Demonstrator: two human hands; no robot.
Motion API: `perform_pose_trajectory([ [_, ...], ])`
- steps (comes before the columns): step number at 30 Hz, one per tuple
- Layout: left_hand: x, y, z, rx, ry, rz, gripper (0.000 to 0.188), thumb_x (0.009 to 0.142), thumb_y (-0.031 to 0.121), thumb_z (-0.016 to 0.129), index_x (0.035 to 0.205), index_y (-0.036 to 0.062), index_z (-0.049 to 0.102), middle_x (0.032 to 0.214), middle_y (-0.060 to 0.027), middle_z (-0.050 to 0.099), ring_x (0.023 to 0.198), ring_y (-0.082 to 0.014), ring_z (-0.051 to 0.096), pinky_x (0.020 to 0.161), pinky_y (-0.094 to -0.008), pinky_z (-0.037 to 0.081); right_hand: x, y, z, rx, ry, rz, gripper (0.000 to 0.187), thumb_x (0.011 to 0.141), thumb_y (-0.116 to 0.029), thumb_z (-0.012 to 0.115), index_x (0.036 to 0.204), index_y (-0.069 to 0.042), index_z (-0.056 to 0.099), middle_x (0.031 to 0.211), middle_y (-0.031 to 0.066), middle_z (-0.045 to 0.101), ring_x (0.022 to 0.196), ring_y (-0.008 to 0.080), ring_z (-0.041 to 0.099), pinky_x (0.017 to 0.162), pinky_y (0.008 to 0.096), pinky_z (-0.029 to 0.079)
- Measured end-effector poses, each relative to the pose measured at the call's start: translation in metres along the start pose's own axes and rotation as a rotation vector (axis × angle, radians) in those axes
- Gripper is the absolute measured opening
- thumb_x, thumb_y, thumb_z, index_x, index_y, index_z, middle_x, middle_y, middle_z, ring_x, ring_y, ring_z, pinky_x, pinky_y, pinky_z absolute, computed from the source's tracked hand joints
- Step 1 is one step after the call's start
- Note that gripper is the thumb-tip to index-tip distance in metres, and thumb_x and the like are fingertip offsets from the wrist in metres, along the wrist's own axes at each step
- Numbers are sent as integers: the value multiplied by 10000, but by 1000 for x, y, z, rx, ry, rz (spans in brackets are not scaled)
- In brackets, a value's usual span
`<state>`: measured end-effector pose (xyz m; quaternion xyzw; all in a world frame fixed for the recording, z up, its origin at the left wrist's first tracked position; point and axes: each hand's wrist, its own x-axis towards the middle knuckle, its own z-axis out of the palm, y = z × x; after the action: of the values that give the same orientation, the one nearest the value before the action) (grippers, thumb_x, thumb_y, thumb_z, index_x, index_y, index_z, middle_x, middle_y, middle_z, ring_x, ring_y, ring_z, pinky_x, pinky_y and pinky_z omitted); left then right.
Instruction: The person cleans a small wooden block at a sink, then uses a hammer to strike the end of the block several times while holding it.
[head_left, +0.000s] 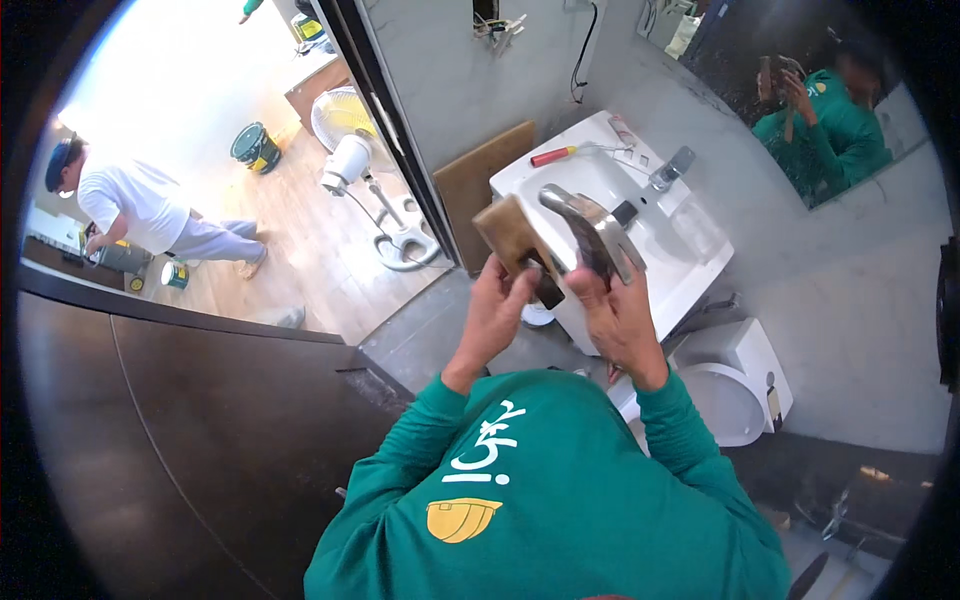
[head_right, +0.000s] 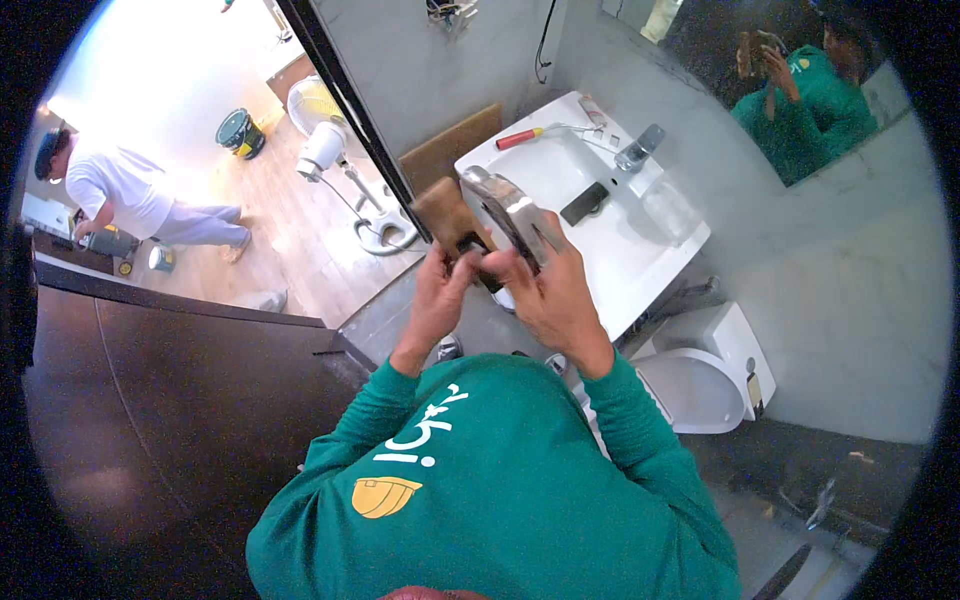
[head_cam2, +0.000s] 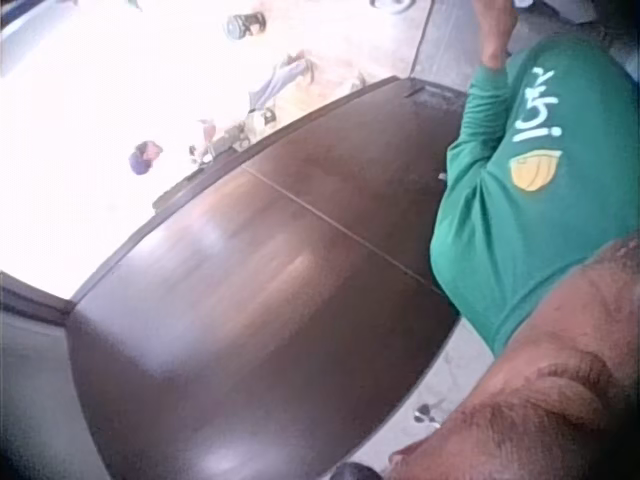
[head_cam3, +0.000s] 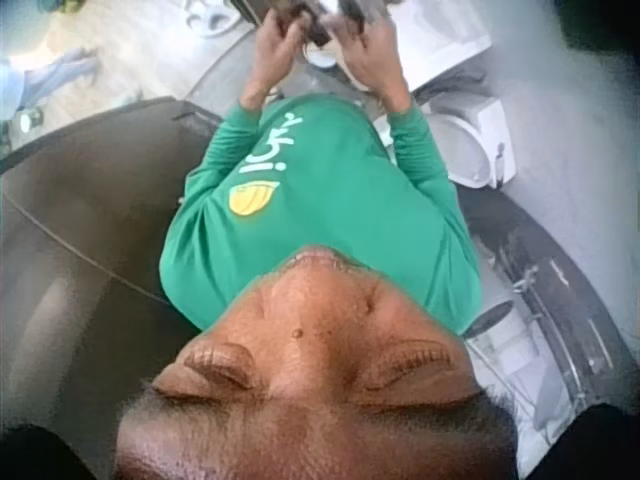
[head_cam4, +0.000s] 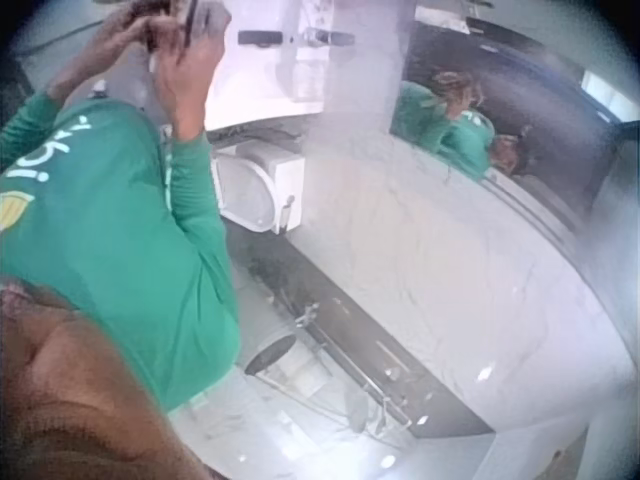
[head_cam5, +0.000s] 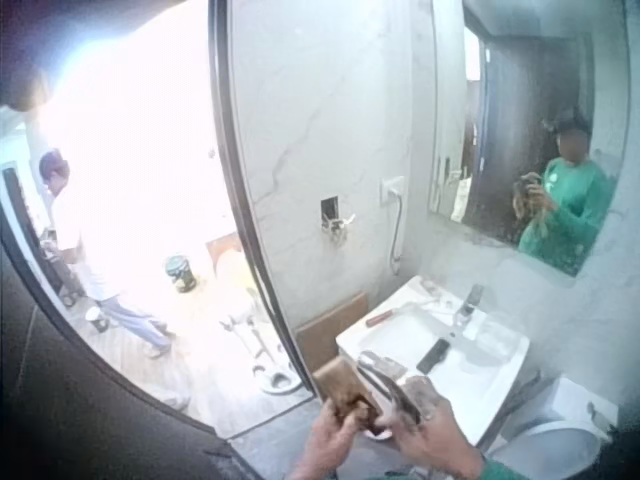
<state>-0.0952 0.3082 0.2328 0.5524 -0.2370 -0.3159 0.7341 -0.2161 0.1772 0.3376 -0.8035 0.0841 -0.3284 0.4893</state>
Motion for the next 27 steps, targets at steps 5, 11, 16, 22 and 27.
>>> perform_pose_trajectory([
  [5,12,7,4,-651,58,-92,477,1087,279,606,1471,25,480,1489,-143,586,1274,-289,647,1061,-514,570,-51,20,-13,96,81,219,388,1135,-321,514,1261,36,595,877,17,567,677,65,474,592,227,392],
  [11,19,10,-1,-765,86,-114,521,1076,322,626,1468,6,493,1470,-130,597,1305,-282,616,1112,-540,527,-64,25,-13,-26,141,194,379,1134,-286,501,1261,63,580,945,48,622,757,90,569,660,221,459],
  [16,16,24,16,-756,67,-152,520,1077,330,625,1469,9,511,1444,-123,609,1297,-266,617,1106,-514,532,-71,49,-6,-441,1,-76,301,1047,-182,634,1194,79,661,1063,200,711,1025,346,700,937,419,529],
  [22,16,15,15,-725,89,-131,508,1085,326,609,1477,17,518,1460,-107,607,1282,-247,625,1077,-466,542,-60,33,-9,-90,82,160,400,1126,-317,517,1186,59,640,977,66,642,823,180,604,749,351,506],
  [27,16,14,20,-680,117,-139,498,1085,320,605,1477,25,520,1466,-100,605,1280,-255,625,1079,-485,536,-58,28,-10,-470,41,-278,325,1097,-230,562,1200,70,631,1059,173,710,889,319,690,815,417,533],
])
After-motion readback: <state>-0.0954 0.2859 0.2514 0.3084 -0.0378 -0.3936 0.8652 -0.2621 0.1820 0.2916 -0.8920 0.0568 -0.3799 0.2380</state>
